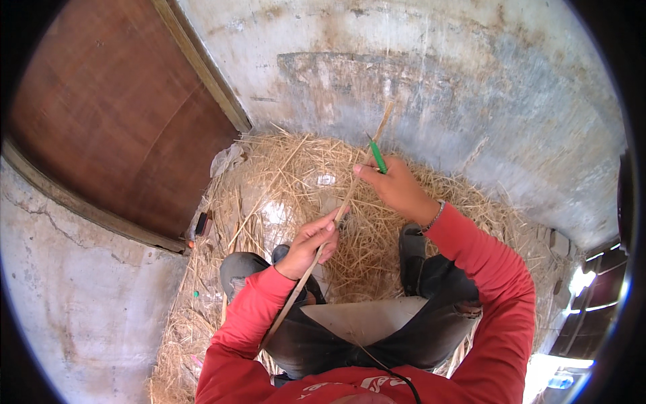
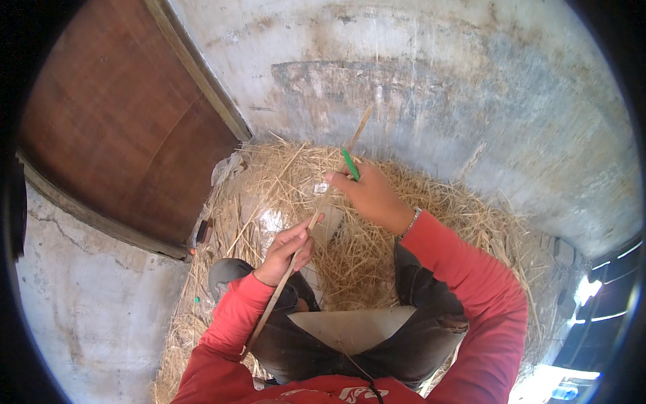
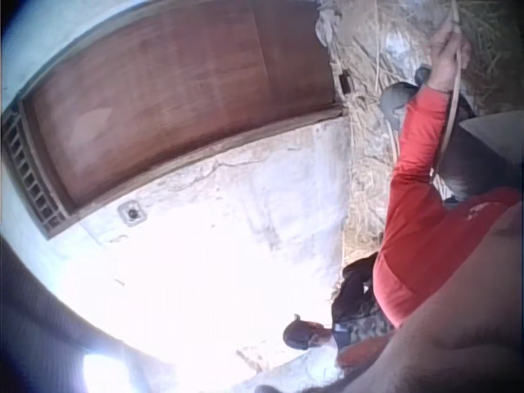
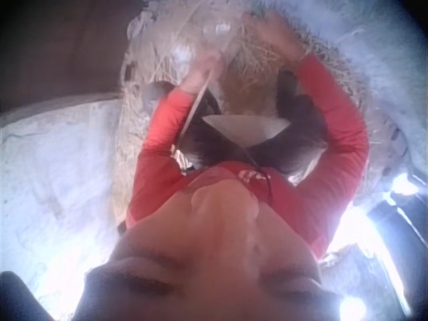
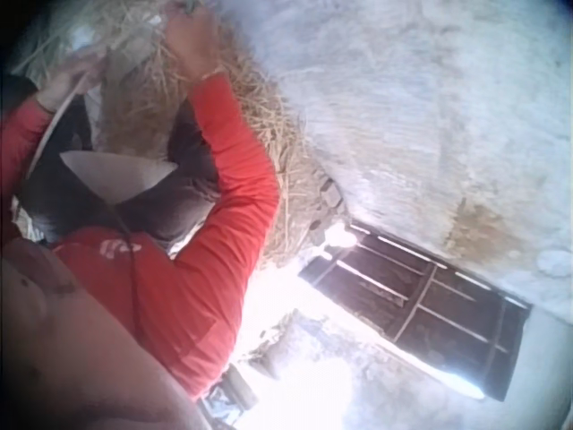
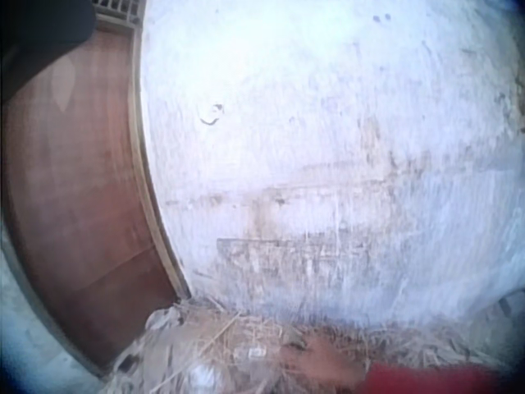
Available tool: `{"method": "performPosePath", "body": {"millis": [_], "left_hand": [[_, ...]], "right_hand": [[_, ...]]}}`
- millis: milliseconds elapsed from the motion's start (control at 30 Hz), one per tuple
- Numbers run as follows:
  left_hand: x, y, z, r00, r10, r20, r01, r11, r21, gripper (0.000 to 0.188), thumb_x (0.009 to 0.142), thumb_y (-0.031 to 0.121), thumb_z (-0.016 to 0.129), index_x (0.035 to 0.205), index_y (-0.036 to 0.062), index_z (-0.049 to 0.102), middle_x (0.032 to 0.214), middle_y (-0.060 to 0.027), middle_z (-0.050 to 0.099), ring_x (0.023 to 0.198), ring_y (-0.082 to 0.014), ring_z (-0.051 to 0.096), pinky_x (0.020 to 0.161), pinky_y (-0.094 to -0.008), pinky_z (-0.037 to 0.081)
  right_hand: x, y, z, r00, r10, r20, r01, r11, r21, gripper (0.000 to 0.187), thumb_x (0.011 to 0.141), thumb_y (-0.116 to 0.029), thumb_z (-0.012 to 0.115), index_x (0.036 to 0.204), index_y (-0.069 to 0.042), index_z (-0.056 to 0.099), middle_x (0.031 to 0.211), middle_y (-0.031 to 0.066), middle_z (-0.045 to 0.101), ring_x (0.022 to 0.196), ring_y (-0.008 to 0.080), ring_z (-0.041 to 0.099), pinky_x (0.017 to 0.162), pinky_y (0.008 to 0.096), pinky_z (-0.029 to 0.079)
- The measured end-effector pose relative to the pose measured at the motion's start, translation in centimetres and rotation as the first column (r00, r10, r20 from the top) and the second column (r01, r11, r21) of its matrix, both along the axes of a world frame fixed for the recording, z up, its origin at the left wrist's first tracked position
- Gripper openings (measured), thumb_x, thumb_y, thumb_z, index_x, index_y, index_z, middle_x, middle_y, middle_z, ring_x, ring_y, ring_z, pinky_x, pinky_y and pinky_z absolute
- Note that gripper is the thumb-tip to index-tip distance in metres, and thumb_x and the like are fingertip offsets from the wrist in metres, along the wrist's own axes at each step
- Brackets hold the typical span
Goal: The person shaves and shapes a thin bamboo stick using a small hand blade and a machete, removing outer layers and smoothing the surface while sitting on a straw-covered floor.
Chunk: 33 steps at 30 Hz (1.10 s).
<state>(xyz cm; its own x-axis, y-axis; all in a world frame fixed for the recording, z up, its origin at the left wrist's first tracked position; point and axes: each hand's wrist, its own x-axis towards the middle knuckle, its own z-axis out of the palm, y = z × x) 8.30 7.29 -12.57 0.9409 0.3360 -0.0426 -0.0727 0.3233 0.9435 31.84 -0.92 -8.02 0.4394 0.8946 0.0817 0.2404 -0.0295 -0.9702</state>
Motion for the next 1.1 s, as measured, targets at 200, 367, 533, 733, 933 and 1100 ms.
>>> {"method": "performPosePath", "body": {"millis": [200,367,533,733,933,1100], "left_hand": [[-0.8,-0.6,0.1,0.985,-0.170,-0.038,0.172,0.984,0.051,0.051,0.110,0.028,0.045,0.155,0.0038,0.039,0.067,0.0021,0.047,0.055,-0.0068,0.045,0.053,-0.0217,0.039],[-1.7,-0.5,0.0,0.942,-0.332,-0.055,0.336,0.930,0.148,0.048,0.109,0.022,0.049,0.153,0.0037,0.043,0.072,0.0016,0.053,0.059,-0.0053,0.050,0.057,-0.0224,0.042],[-1.6,-0.3,-0.1,0.994,-0.083,-0.076,0.095,0.980,0.176,0.041,0.105,0.011,0.057,0.146,0.0049,0.054,0.067,0.0038,0.053,0.055,-0.0038,0.051,0.053,-0.0212,0.043],[-1.8,-0.5,-0.3,0.989,0.130,-0.077,-0.115,0.977,0.180,0.044,0.099,0.006,0.065,0.142,0.0066,0.058,0.061,0.0043,0.056,0.045,-0.0038,0.051,0.044,-0.0211,0.041],[-1.6,-1.0,-1.0,0.970,0.222,-0.097,-0.189,0.945,0.268,0.044,0.097,0.005,0.069,0.139,0.0036,0.060,0.055,0.0060,0.055,0.038,-0.0010,0.044,0.038,-0.0202,0.035],[-1.6,-1.0,-1.0,0.979,0.185,-0.090,-0.155,0.950,0.272,0.044,0.097,0.006,0.069,0.140,0.0038,0.060,0.055,0.0058,0.055,0.039,-0.0006,0.045,0.038,-0.0200,0.035]], "right_hand": [[3.9,1.1,1.1,0.887,-0.306,-0.344,0.347,0.936,0.061,0.020,0.097,-0.025,0.069,0.087,-0.008,0.063,0.058,-0.0073,0.044,0.045,0.0049,0.037,0.041,0.0254,0.026],[8.5,-1.0,2.2,0.812,-0.404,-0.421,0.532,0.809,0.249,0.021,0.099,-0.027,0.065,0.093,-0.007,0.063,0.059,-0.0073,0.040,0.047,0.0045,0.033,0.043,0.0247,0.025],[7.0,-3.1,4.3,0.903,-0.374,-0.211,0.407,0.902,0.144,0.033,0.104,-0.036,0.057,0.099,-0.004,0.063,0.064,-0.0059,0.041,0.051,0.0066,0.036,0.047,0.0252,0.030],[4.2,-4.2,2.4,0.917,-0.061,0.395,0.080,0.996,-0.030,0.044,0.106,-0.043,0.050,0.105,-0.001,0.060,0.069,0.0122,0.052,0.062,0.0240,0.054,0.060,0.0392,0.042],[2.5,-4.1,3.0,0.843,-0.003,0.537,0.086,0.988,-0.130,0.047,0.106,-0.044,0.049,0.106,0.001,0.063,0.083,0.0263,0.063,0.074,0.0461,0.057,0.066,0.0507,0.044],[4.0,-3.8,3.3,0.821,-0.127,0.557,0.223,0.969,-0.109,0.054,0.105,-0.047,0.049,0.093,0.002,0.066,0.074,0.0262,0.060,0.070,0.0469,0.058,0.066,0.0519,0.045]]}}
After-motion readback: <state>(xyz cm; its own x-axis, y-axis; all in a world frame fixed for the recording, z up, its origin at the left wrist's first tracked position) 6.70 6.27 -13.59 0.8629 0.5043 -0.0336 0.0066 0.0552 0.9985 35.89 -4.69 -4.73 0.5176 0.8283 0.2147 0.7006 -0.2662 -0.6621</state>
